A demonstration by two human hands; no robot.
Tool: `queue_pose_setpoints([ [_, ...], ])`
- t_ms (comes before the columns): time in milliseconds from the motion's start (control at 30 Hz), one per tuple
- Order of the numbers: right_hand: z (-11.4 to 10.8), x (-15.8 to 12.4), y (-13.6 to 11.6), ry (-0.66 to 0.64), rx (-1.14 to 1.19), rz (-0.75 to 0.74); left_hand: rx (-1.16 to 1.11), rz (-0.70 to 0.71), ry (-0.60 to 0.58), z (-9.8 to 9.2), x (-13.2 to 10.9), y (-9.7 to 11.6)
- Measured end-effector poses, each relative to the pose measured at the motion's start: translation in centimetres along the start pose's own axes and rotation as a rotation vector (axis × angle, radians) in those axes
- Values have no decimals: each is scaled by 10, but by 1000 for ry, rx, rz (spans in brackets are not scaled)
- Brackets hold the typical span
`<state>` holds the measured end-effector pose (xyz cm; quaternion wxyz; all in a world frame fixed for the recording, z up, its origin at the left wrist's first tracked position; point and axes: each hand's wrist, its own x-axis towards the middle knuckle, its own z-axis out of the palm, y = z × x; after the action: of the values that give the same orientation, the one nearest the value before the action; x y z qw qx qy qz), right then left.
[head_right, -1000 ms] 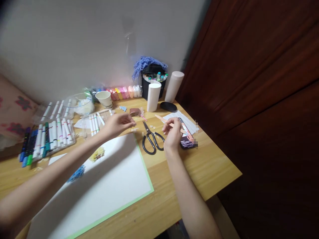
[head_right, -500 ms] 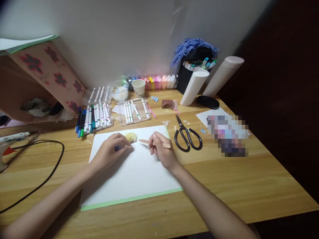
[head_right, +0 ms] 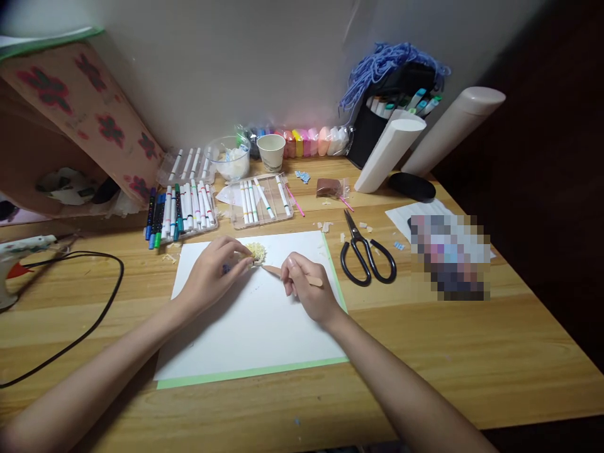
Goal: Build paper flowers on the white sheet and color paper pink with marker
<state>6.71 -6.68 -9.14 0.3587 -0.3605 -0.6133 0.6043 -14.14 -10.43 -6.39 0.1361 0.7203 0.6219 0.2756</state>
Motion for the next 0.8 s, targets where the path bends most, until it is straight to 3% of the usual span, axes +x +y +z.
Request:
queue_pose_setpoints([
  [167, 0, 0, -1, 29, 20, 0, 0, -69, 50, -6, -2, -7],
  [567, 1, 0, -2, 39, 37, 19, 133, 118, -38, 4, -7, -1],
  [800, 0, -1, -2, 48, 37, 5, 75, 112, -12, 6, -5, 2],
])
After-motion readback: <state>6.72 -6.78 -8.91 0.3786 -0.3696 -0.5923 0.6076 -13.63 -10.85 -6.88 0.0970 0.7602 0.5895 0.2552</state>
